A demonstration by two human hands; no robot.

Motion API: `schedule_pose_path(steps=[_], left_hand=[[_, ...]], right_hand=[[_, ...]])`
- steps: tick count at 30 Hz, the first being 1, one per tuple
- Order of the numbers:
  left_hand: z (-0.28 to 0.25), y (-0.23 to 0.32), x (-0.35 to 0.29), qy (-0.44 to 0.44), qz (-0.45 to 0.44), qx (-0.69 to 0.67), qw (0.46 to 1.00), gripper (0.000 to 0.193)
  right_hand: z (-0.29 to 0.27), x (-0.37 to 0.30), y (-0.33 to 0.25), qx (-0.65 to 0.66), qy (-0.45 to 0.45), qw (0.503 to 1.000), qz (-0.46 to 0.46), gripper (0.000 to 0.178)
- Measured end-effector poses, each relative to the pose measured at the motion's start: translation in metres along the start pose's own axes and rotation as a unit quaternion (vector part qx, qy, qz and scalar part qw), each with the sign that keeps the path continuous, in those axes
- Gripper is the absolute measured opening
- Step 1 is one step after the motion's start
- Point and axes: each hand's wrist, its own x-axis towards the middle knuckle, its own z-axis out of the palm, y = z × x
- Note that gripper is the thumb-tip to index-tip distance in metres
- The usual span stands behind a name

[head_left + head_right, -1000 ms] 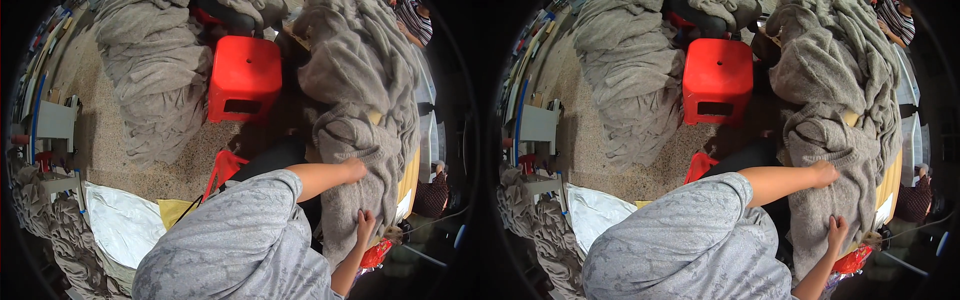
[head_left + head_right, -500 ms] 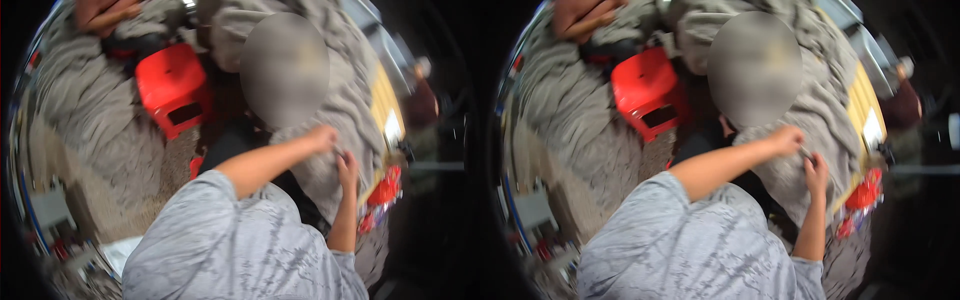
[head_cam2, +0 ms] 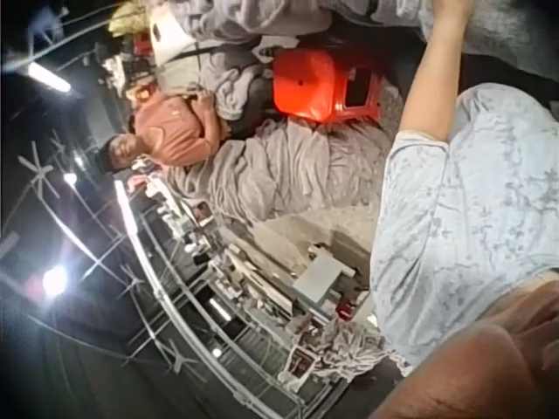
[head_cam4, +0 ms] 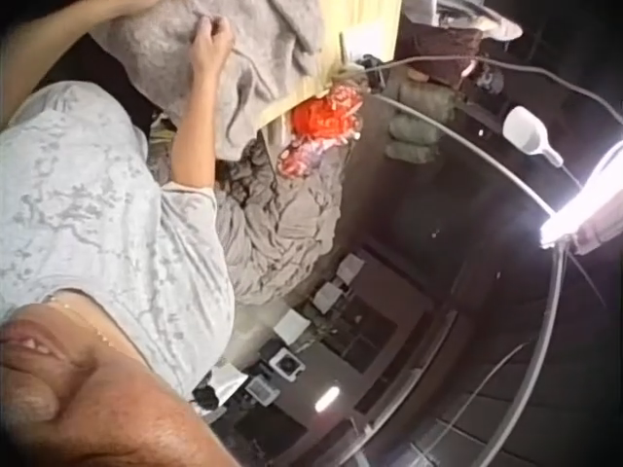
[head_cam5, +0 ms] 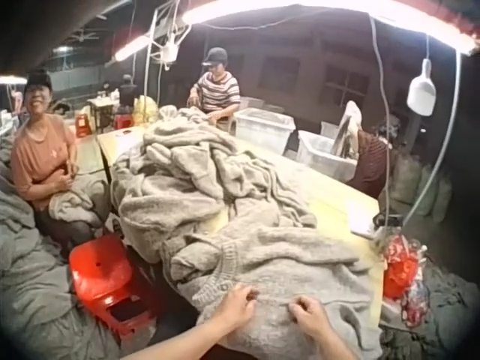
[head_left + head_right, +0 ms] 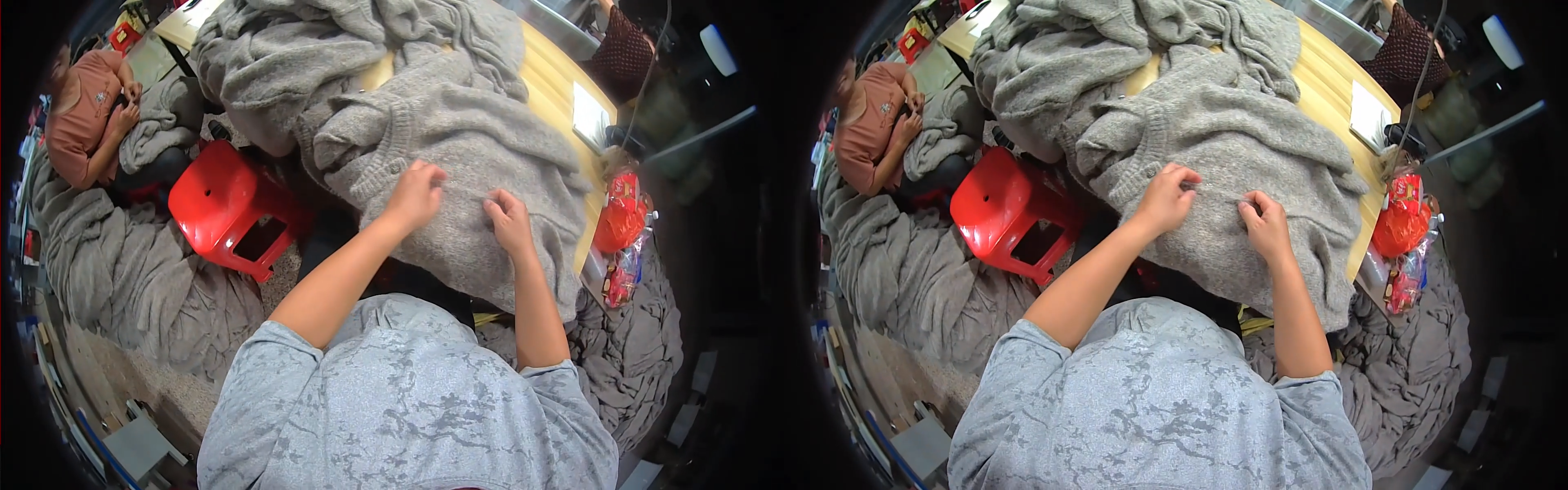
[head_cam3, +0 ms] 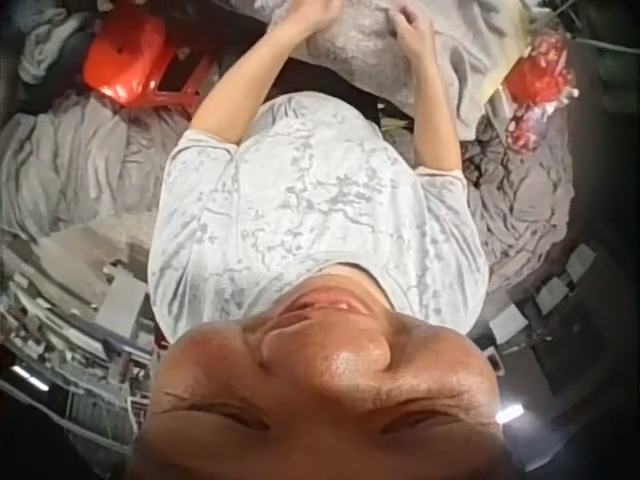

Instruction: Inspecting knitted sweaters and removing loose threads or lint by hand at a quality control station.

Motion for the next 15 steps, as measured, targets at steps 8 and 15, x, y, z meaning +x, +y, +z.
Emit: schedule_pose_path(steps=[8,15], left_hand=[[-0.01,-0.001,0.002,-0.052,0.02,0.073,0.996,0.014],[-0.023,0.001,0.0,-0.078,0.059,0.09,0.991,0.011]], right_hand=[[0.054,0.008,-0.02,-0.286,0.058,0.93,-0.222,0.017],[0.059,0.01,-0.003,-0.188,0.042,0.975,-0.109,0.02]])
